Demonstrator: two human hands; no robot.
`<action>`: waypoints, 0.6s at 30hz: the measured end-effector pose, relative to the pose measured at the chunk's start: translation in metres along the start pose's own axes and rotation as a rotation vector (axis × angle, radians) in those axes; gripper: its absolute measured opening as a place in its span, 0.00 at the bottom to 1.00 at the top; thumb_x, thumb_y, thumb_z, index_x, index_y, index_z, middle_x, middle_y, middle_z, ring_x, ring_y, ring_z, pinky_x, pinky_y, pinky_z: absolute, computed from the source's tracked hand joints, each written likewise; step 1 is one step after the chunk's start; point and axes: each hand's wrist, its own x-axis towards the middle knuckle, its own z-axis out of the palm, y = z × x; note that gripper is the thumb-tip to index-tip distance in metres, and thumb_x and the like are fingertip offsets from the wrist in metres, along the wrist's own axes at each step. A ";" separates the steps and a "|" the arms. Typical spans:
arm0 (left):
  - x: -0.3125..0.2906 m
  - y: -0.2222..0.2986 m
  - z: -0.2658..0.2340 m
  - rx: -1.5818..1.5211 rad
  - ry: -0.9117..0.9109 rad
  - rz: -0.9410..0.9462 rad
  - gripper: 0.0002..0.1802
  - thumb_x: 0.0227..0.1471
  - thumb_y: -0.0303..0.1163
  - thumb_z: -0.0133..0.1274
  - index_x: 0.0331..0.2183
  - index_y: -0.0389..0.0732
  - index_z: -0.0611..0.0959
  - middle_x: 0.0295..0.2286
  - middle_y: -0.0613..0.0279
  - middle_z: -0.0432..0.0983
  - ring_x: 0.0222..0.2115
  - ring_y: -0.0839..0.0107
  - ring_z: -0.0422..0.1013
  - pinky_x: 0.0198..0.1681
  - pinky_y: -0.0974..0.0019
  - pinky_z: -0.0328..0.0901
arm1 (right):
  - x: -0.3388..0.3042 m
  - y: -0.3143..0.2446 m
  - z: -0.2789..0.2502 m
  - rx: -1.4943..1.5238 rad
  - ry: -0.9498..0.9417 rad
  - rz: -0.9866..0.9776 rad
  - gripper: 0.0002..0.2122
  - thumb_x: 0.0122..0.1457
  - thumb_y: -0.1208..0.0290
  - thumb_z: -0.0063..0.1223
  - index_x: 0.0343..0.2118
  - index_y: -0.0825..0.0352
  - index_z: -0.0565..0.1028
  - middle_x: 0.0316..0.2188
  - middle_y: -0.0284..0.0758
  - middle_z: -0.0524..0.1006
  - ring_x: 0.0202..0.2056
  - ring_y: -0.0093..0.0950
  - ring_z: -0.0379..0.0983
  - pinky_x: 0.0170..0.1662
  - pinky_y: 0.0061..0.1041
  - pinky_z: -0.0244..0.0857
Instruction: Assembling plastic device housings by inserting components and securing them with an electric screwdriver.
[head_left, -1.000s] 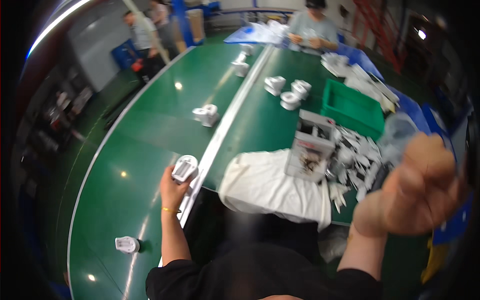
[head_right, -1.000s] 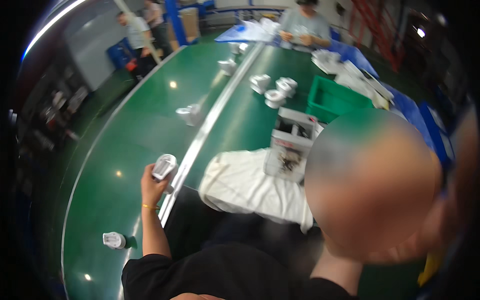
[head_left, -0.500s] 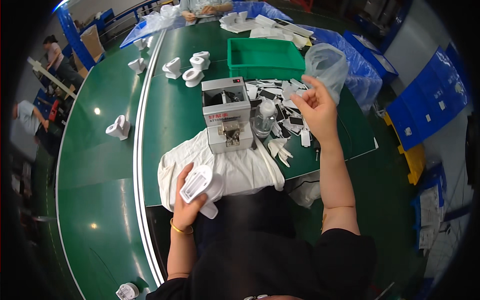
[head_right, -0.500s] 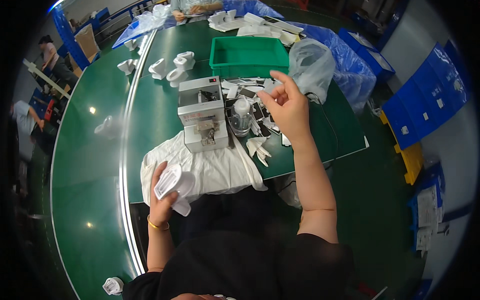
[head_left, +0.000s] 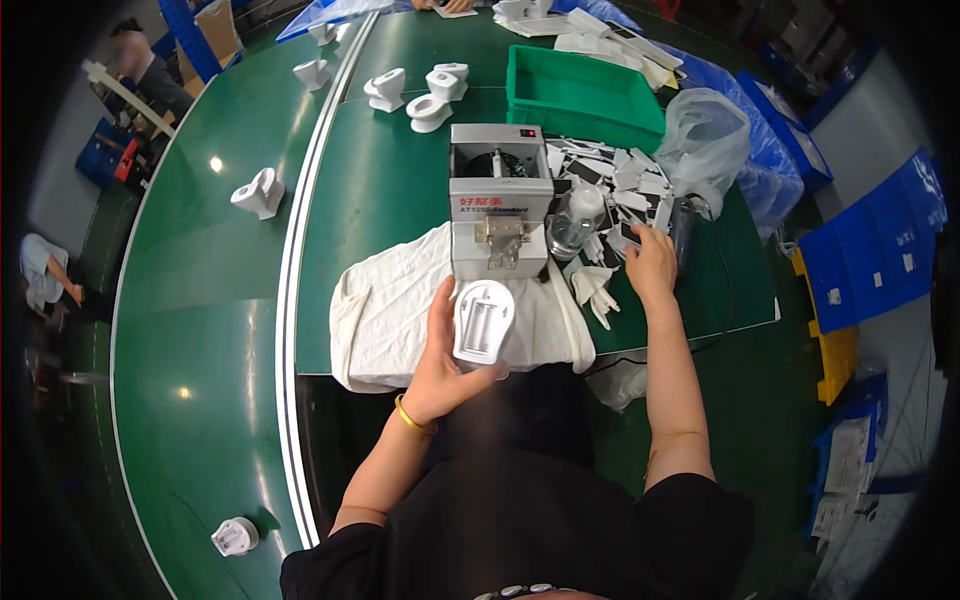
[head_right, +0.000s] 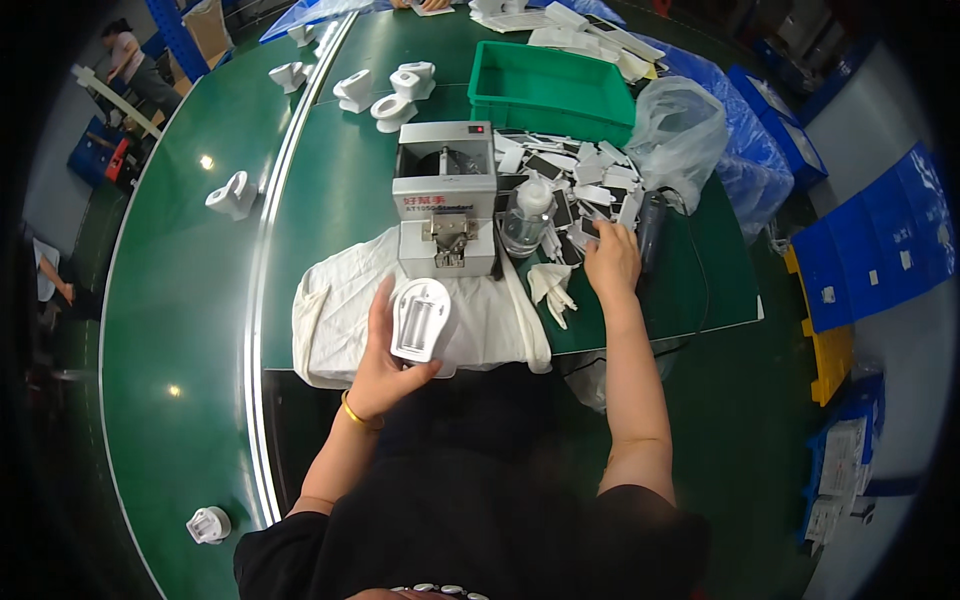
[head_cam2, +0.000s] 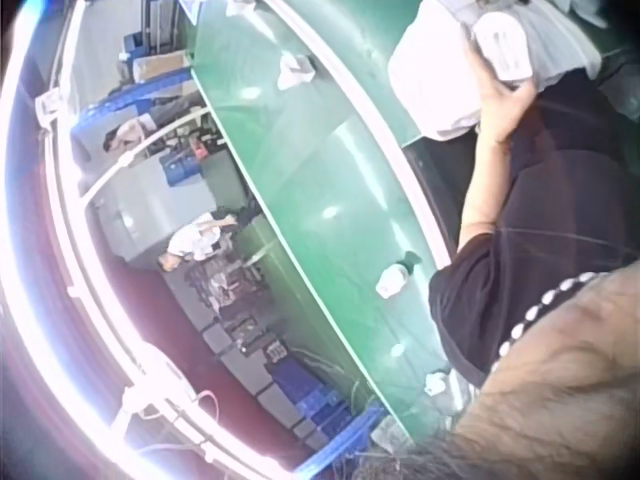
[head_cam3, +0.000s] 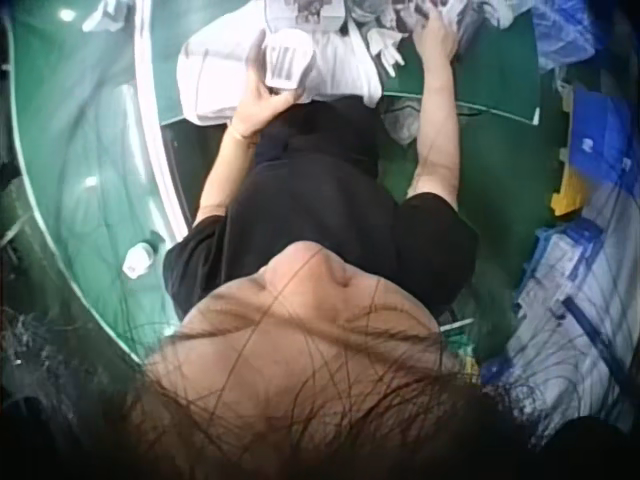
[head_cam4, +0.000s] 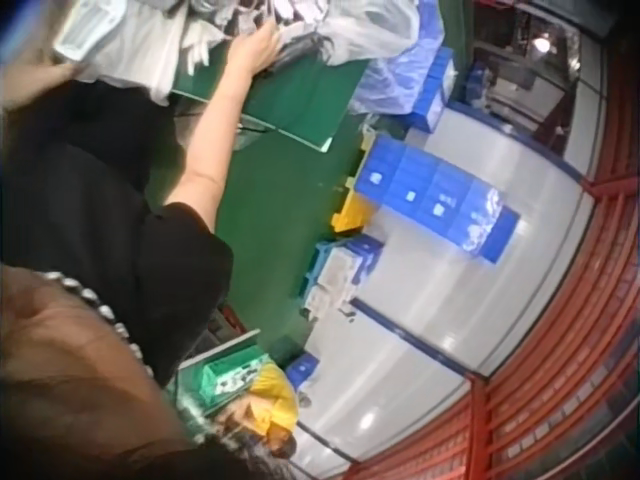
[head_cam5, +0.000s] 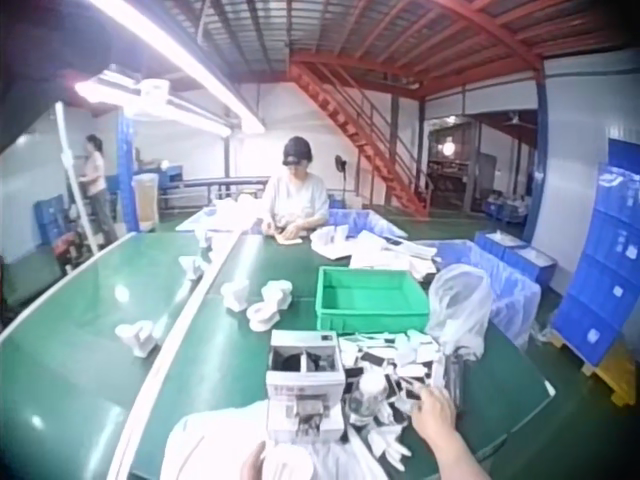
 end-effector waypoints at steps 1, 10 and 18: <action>0.000 0.000 0.002 0.005 0.008 -0.003 0.63 0.39 0.23 0.65 0.67 0.43 0.42 0.59 0.54 0.55 0.60 0.64 0.56 0.63 0.60 0.51 | 0.000 0.001 0.003 0.007 -0.005 -0.006 0.13 0.52 0.74 0.59 0.42 0.64 0.76 0.42 0.40 0.76 0.46 0.42 0.71 0.51 0.36 0.65; -0.002 0.001 0.005 -0.066 0.101 -0.068 0.67 0.33 0.19 0.70 0.66 0.42 0.45 0.59 0.56 0.54 0.60 0.66 0.56 0.59 0.63 0.59 | 0.001 -0.012 -0.006 0.191 0.046 0.120 0.12 0.55 0.79 0.55 0.44 0.68 0.75 0.32 0.37 0.77 0.33 0.31 0.75 0.38 0.27 0.68; 0.001 0.003 -0.002 0.403 0.142 0.136 0.62 0.28 0.22 0.74 0.63 0.39 0.56 0.56 0.58 0.52 0.58 0.65 0.57 0.60 0.61 0.59 | -0.040 -0.137 -0.099 1.253 -0.105 -0.099 0.16 0.61 0.82 0.52 0.52 0.69 0.72 0.31 0.27 0.74 0.28 0.13 0.66 0.30 0.13 0.60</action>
